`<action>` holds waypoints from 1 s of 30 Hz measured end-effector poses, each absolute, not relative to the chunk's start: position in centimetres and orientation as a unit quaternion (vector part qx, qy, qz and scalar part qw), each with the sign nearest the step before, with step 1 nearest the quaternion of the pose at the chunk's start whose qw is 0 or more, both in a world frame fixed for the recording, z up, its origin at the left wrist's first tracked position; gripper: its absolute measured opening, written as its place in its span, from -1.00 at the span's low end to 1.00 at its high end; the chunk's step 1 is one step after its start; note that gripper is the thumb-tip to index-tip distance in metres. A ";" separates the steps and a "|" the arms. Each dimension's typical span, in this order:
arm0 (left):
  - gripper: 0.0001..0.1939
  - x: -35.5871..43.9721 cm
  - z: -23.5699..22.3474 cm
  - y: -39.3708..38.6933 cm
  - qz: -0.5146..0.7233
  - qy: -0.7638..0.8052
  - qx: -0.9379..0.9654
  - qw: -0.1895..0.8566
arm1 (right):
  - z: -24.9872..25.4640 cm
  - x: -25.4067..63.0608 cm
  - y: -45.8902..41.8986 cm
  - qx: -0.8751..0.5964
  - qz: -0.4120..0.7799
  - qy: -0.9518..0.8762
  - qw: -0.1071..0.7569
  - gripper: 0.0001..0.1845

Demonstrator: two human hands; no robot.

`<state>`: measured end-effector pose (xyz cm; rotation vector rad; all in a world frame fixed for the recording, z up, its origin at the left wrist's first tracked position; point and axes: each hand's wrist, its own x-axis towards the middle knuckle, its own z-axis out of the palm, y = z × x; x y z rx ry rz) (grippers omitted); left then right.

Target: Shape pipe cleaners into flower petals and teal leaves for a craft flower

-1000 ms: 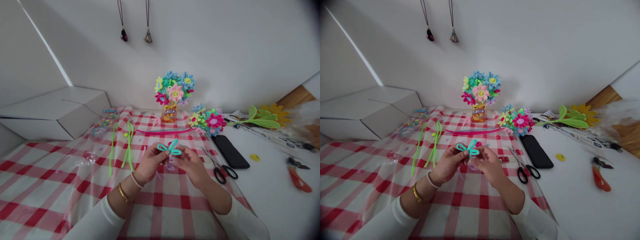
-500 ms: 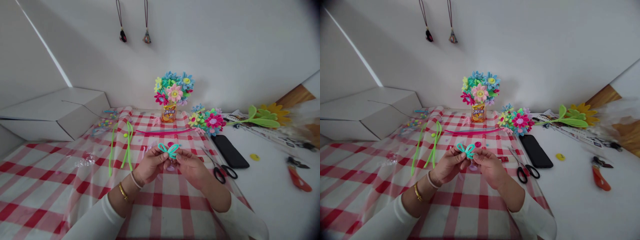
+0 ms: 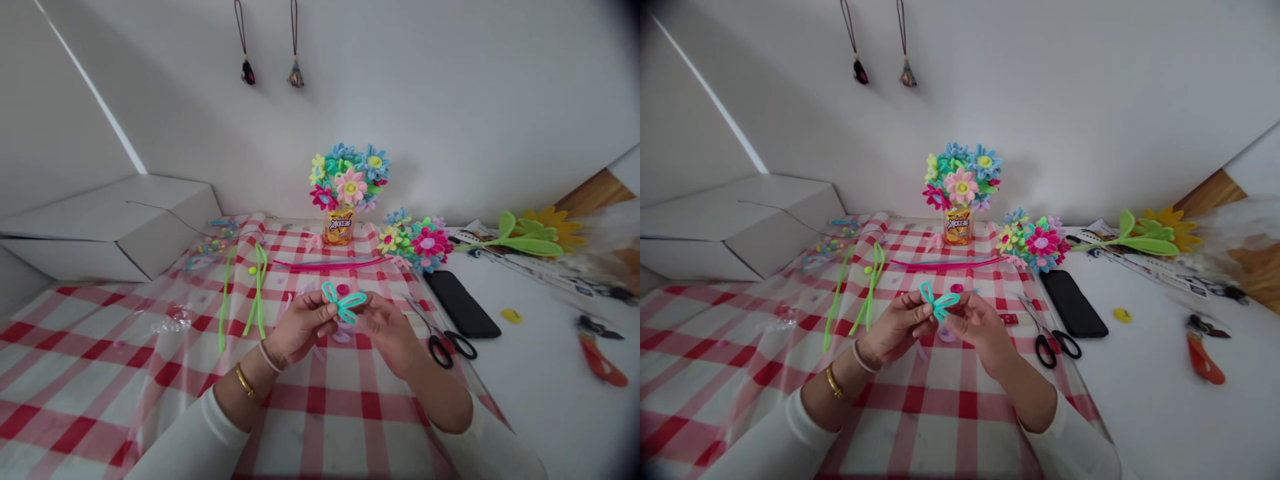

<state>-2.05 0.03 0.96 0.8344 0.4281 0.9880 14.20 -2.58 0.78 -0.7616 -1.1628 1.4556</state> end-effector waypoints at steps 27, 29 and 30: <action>-0.77 -3.1 0.0 0.4 0.204 0.221 0.524 0.797 | 1.9 14.8 -2.7 -0.338 0.695 -0.457 0.440 -0.82; -0.78 -3.1 0.0 0.4 0.206 0.229 0.518 0.798 | 1.9 14.7 -2.8 -0.350 0.694 -0.456 0.434 -0.85; -0.78 -3.1 -0.1 0.4 0.214 0.233 0.516 0.796 | 1.9 14.7 -2.8 -0.357 0.691 -0.449 0.440 -0.86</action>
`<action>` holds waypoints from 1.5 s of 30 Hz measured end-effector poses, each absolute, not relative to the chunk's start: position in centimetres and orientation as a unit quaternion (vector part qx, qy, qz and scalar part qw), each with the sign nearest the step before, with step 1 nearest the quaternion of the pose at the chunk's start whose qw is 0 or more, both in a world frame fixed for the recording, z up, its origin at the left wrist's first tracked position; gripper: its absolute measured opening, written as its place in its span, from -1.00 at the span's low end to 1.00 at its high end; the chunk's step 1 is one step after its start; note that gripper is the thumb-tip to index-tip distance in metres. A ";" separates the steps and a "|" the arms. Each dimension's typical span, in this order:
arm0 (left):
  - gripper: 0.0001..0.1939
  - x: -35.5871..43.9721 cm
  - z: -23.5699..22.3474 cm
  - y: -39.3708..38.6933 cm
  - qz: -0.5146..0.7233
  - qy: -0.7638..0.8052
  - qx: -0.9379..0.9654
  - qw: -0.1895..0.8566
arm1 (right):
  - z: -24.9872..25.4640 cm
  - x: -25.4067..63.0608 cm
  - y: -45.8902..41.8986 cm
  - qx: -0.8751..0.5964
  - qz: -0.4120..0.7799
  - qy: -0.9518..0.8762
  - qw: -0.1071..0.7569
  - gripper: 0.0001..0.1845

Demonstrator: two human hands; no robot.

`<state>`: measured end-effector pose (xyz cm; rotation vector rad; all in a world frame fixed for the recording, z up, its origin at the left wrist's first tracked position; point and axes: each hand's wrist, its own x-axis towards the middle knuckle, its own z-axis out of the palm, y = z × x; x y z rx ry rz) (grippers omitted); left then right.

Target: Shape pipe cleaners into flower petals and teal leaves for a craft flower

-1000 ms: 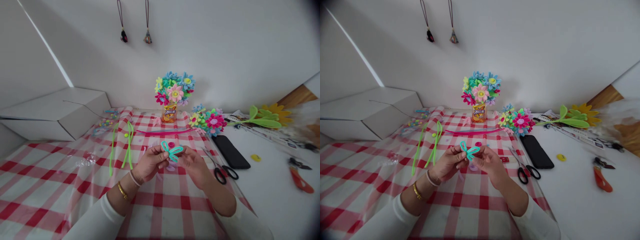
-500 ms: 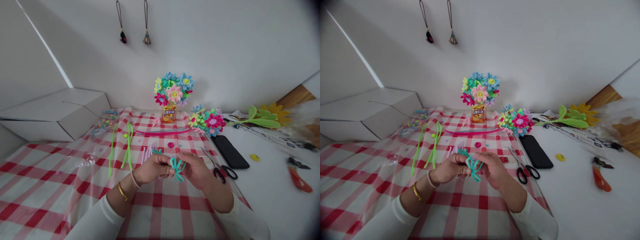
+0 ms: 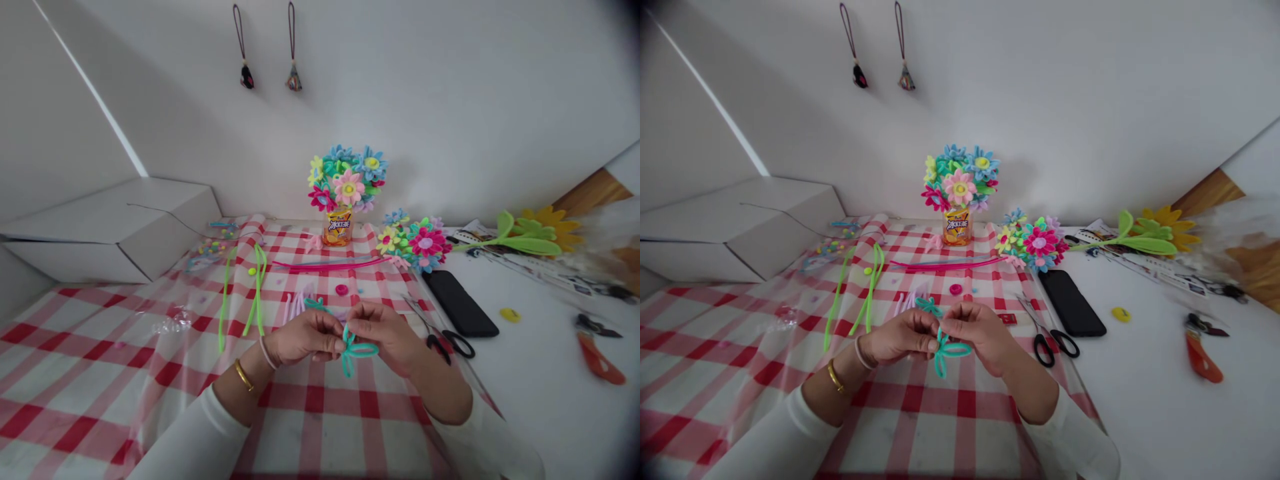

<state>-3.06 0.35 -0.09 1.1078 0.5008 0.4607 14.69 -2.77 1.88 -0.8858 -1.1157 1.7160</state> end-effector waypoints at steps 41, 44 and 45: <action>-0.78 -2.8 -0.1 0.3 0.308 0.188 0.492 0.792 | 2.1 15.3 -2.2 -0.304 0.675 -0.420 0.525 -0.76; -0.80 -2.7 0.0 0.3 0.337 0.191 0.467 0.795 | 2.1 15.4 -2.3 -0.277 0.694 -0.430 0.507 -0.79; -0.80 -2.7 0.0 0.3 0.341 0.194 0.463 0.795 | 2.1 15.4 -2.4 -0.276 0.699 -0.431 0.499 -0.82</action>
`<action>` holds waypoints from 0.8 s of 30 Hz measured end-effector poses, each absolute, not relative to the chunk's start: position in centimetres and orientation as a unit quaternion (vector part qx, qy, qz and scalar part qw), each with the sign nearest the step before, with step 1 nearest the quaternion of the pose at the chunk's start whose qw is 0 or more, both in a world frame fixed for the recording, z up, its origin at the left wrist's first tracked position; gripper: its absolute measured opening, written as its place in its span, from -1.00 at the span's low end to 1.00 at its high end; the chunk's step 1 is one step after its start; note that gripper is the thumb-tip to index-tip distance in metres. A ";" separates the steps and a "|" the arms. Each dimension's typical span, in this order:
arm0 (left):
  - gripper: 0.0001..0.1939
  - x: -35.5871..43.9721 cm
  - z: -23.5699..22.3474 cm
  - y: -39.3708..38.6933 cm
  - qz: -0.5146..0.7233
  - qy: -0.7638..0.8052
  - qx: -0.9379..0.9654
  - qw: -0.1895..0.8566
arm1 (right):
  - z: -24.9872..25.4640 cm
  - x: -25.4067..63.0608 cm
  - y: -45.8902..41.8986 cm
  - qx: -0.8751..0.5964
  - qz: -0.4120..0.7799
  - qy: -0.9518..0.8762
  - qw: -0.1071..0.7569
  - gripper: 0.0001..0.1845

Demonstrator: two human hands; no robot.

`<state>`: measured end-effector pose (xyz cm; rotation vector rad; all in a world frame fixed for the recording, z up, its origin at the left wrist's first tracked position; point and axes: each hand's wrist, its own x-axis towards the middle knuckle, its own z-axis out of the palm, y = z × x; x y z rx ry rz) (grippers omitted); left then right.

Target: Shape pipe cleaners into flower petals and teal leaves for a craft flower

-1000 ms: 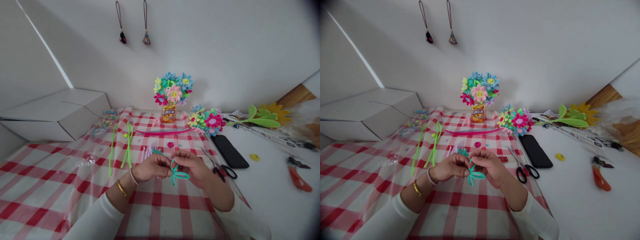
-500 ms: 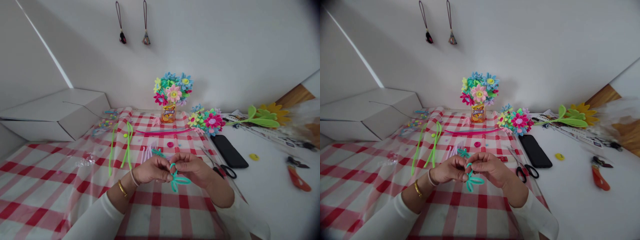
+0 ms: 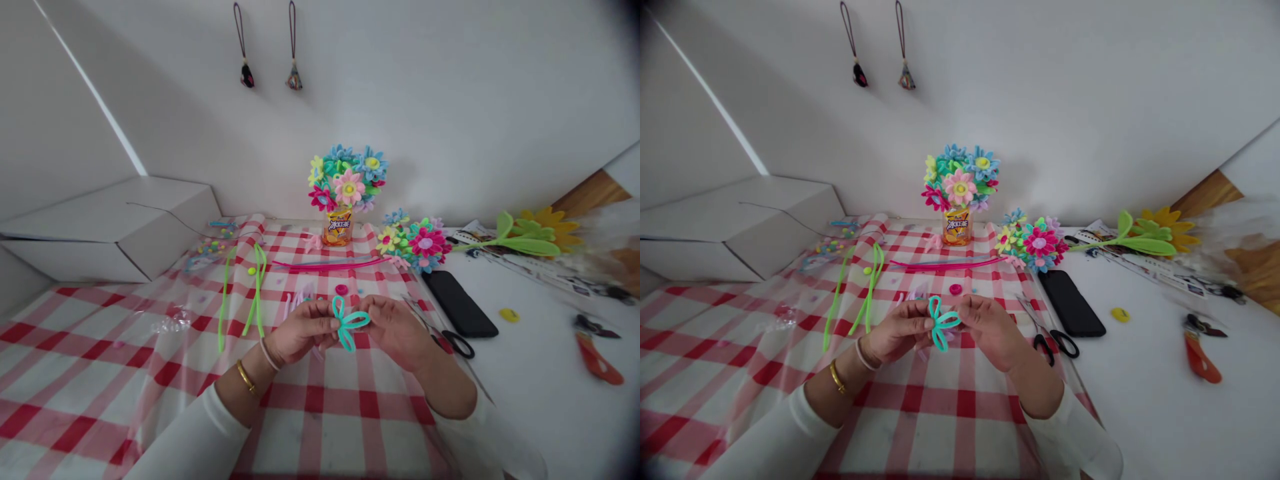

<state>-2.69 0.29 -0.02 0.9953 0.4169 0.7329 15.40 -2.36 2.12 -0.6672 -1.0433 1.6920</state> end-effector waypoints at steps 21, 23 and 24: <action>-0.80 -2.2 0.0 0.2 0.355 0.167 0.503 0.770 | 1.9 14.9 -2.6 -0.235 0.791 -0.332 0.457 -0.90; -0.80 -2.2 0.0 0.1 0.342 0.161 0.517 0.768 | 1.8 15.0 -2.6 -0.238 0.792 -0.332 0.454 -0.90; -0.80 -2.2 0.0 0.1 0.333 0.158 0.523 0.768 | 1.8 15.0 -2.6 -0.238 0.794 -0.330 0.452 -0.90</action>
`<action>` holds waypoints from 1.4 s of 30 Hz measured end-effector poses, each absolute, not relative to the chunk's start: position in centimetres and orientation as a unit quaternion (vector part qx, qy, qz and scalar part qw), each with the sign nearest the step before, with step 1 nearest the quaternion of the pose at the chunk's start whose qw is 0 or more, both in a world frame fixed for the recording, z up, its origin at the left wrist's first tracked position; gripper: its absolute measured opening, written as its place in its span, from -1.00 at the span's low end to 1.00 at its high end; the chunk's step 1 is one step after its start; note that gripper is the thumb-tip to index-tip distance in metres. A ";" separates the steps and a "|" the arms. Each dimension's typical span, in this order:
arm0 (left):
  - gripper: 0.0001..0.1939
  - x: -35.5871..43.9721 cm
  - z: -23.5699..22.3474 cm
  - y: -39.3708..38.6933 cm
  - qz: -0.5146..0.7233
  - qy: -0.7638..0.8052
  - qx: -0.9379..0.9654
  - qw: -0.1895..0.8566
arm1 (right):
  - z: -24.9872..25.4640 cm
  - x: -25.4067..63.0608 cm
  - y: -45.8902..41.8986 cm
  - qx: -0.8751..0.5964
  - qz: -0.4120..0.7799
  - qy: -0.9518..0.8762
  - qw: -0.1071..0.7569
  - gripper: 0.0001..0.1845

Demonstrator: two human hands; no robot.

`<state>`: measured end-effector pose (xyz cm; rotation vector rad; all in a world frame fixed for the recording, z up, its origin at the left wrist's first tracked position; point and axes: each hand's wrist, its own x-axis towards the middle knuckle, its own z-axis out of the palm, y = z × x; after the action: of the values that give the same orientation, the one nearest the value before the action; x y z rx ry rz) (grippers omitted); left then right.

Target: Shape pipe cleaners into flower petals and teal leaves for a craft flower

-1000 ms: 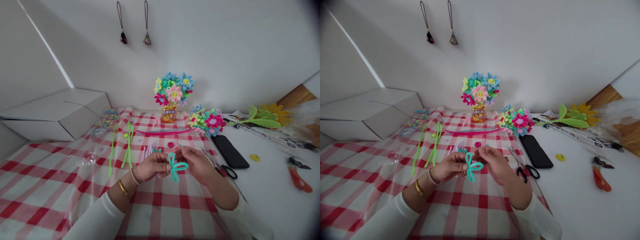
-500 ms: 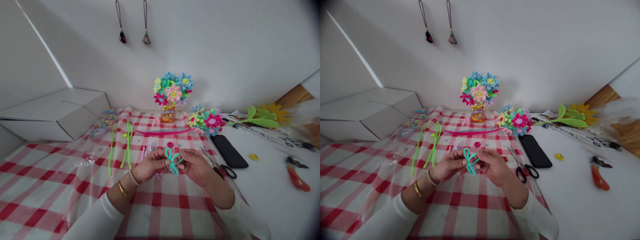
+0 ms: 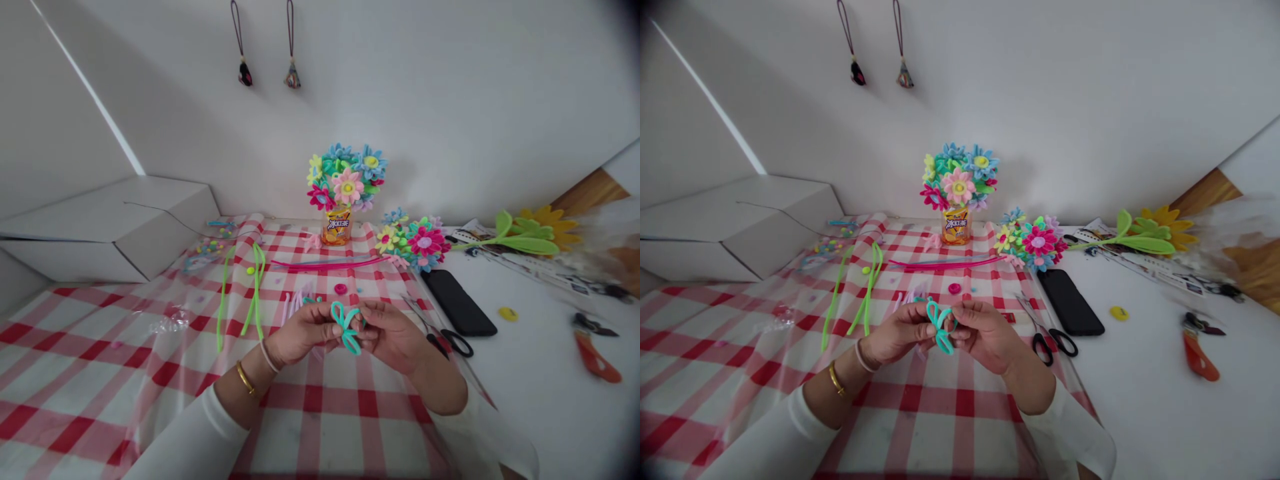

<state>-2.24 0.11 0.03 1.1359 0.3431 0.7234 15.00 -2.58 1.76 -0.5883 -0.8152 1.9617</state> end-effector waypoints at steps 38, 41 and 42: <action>-0.90 -1.7 0.2 -0.1 0.478 0.226 0.434 0.729 | 0.9 13.9 -2.3 -0.287 0.677 -0.372 0.566 -0.84; -0.87 -1.8 0.2 0.1 0.467 0.230 0.426 0.740 | 0.8 14.0 -2.1 -0.331 0.628 -0.409 0.573 -0.83; -0.85 -1.9 0.2 0.1 0.463 0.236 0.424 0.741 | 0.7 14.1 -2.0 -0.346 0.616 -0.417 0.572 -0.83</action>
<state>-1.87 0.09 0.16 0.9305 0.5176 1.0154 14.11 -2.04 0.72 -0.8110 -0.9787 1.4439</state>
